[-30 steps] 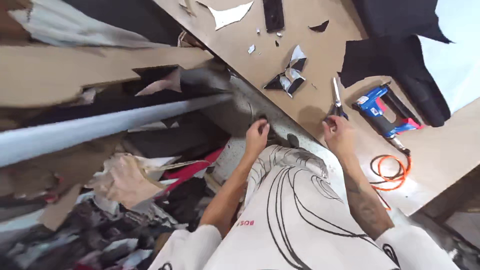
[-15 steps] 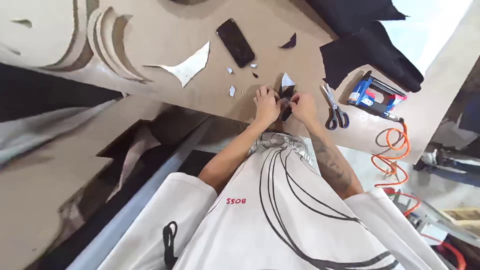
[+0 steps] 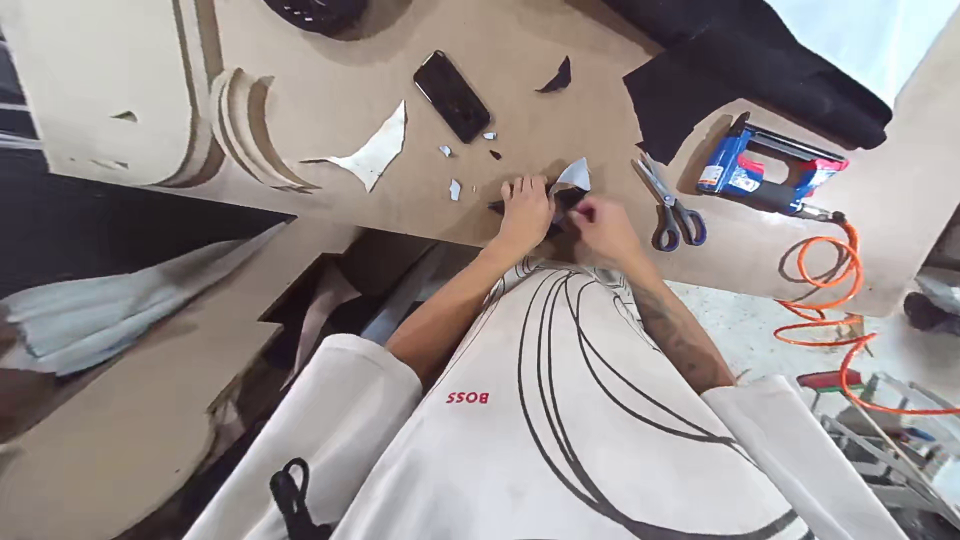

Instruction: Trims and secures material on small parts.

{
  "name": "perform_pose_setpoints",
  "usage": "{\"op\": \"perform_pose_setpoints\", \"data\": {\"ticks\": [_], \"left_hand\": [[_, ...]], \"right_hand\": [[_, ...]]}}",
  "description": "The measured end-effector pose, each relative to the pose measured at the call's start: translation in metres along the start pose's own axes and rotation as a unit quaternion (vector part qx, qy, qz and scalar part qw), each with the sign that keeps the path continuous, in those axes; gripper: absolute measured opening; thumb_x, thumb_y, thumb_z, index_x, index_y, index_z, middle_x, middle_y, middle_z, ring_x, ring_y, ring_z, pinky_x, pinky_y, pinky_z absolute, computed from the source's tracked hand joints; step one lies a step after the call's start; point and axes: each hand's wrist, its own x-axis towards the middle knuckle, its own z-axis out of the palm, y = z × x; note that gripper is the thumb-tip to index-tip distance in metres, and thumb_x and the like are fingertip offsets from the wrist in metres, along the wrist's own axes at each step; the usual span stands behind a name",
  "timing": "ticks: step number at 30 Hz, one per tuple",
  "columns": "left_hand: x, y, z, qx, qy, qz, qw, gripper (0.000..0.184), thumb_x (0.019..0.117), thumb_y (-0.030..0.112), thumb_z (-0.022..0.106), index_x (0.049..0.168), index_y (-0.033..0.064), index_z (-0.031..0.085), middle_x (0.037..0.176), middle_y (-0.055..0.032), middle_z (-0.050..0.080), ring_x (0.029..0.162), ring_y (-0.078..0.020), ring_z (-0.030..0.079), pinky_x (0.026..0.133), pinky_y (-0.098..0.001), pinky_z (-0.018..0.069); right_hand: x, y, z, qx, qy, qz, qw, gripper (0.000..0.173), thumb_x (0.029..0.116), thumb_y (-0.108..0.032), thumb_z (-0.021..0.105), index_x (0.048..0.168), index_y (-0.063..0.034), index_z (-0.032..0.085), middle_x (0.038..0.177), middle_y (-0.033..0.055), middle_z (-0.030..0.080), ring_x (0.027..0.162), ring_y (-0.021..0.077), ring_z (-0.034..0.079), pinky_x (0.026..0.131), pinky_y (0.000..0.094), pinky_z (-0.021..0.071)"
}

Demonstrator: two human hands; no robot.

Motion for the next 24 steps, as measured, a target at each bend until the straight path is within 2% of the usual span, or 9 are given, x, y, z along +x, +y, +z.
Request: {"op": "perform_pose_setpoints", "data": {"ticks": [4,8,11,13,16,18,20,22,24], "left_hand": [[0.012,-0.013,-0.029,-0.207,-0.063,0.000,0.976,0.042,0.1028,0.029,0.063,0.138,0.0092,0.053,0.108,-0.0106,0.074,0.099,-0.0234,0.073,0.092,-0.0485,0.0592],[0.012,-0.010,-0.063,-0.450,-0.113,0.002,0.886,0.045,0.0882,0.011,0.080,0.129,0.0005,0.064,0.113,-0.0094,0.074,0.101,-0.0160,0.073,0.093,-0.0360,0.0614],[-0.009,-0.006,-0.082,-0.536,-0.169,0.019,0.827,0.061,0.0832,-0.002,0.080,0.139,0.0021,0.057,0.125,-0.0103,0.070,0.112,-0.0196,0.070,0.099,-0.0373,0.0597],[-0.022,-0.003,-0.088,-0.568,-0.151,0.021,0.809,0.055,0.0834,-0.004,0.079,0.135,0.0014,0.060,0.121,-0.0105,0.071,0.107,-0.0200,0.071,0.095,-0.0381,0.0612],[-0.037,-0.002,-0.094,-0.549,-0.140,0.031,0.824,0.037,0.0868,0.001,0.077,0.122,-0.0010,0.068,0.106,-0.0075,0.075,0.090,-0.0133,0.073,0.083,-0.0316,0.0632],[-0.042,-0.001,-0.104,-0.502,-0.181,0.076,0.842,0.028,0.0909,0.002,0.073,0.118,-0.0001,0.069,0.096,-0.0058,0.075,0.079,-0.0104,0.072,0.074,-0.0277,0.0632],[-0.043,-0.002,-0.121,-0.412,-0.222,0.152,0.871,0.025,0.0949,0.009,0.071,0.118,0.0015,0.071,0.100,-0.0052,0.076,0.085,-0.0089,0.072,0.079,-0.0267,0.0627],[-0.047,-0.001,-0.142,-0.292,-0.237,0.238,0.896,0.029,0.1013,0.026,0.064,0.121,0.0073,0.072,0.119,-0.0033,0.074,0.102,-0.0072,0.070,0.089,-0.0283,0.0592],[-0.053,0.007,-0.158,-0.228,-0.231,0.269,0.907,0.033,0.1051,0.037,0.055,0.120,0.0135,0.072,0.120,0.0005,0.073,0.102,-0.0051,0.069,0.086,-0.0285,0.0585]], "right_hand": [[-0.051,0.061,-0.058,-0.089,0.142,0.146,0.975,0.052,0.0992,-0.047,0.060,0.119,0.0005,0.067,0.127,0.0285,0.060,0.116,0.0458,0.061,0.096,0.0632,0.0519],[-0.063,0.121,-0.058,-0.114,0.161,0.132,0.971,0.055,0.0905,-0.047,0.073,0.112,0.0039,0.069,0.128,0.0330,0.057,0.120,0.0528,0.055,0.100,0.0657,0.0467],[-0.073,0.124,-0.070,-0.105,0.148,0.125,0.975,0.058,0.0893,-0.041,0.077,0.125,0.0031,0.063,0.129,0.0345,0.056,0.119,0.0519,0.058,0.099,0.0643,0.0497],[-0.080,0.132,-0.077,-0.118,0.144,0.116,0.976,0.055,0.0886,-0.038,0.078,0.122,0.0046,0.067,0.133,0.0364,0.054,0.123,0.0547,0.053,0.101,0.0666,0.0467],[-0.087,0.150,-0.076,-0.145,0.095,0.114,0.978,0.049,0.0885,-0.037,0.075,0.112,0.0062,0.070,0.135,0.0323,0.055,0.122,0.0494,0.056,0.102,0.0631,0.0479],[-0.091,0.142,-0.084,-0.115,0.036,0.121,0.985,0.047,0.0812,-0.036,0.076,0.103,0.0050,0.069,0.120,0.0244,0.063,0.103,0.0386,0.066,0.088,0.0586,0.0552],[-0.098,0.135,-0.106,0.048,-0.069,0.130,0.988,0.033,0.0881,-0.027,0.071,0.108,-0.0008,0.071,0.100,0.0129,0.073,0.082,0.0249,0.071,0.073,0.0478,0.0611],[-0.109,0.127,-0.139,0.239,-0.226,0.105,0.939,0.034,0.0964,-0.021,0.060,0.125,-0.0036,0.068,0.117,0.0114,0.072,0.089,0.0222,0.072,0.075,0.0413,0.0628],[-0.123,0.118,-0.170,0.258,-0.289,0.060,0.920,0.032,0.0882,-0.027,0.072,0.114,-0.0081,0.072,0.117,0.0066,0.070,0.088,0.0162,0.069,0.072,0.0346,0.0605]]}}
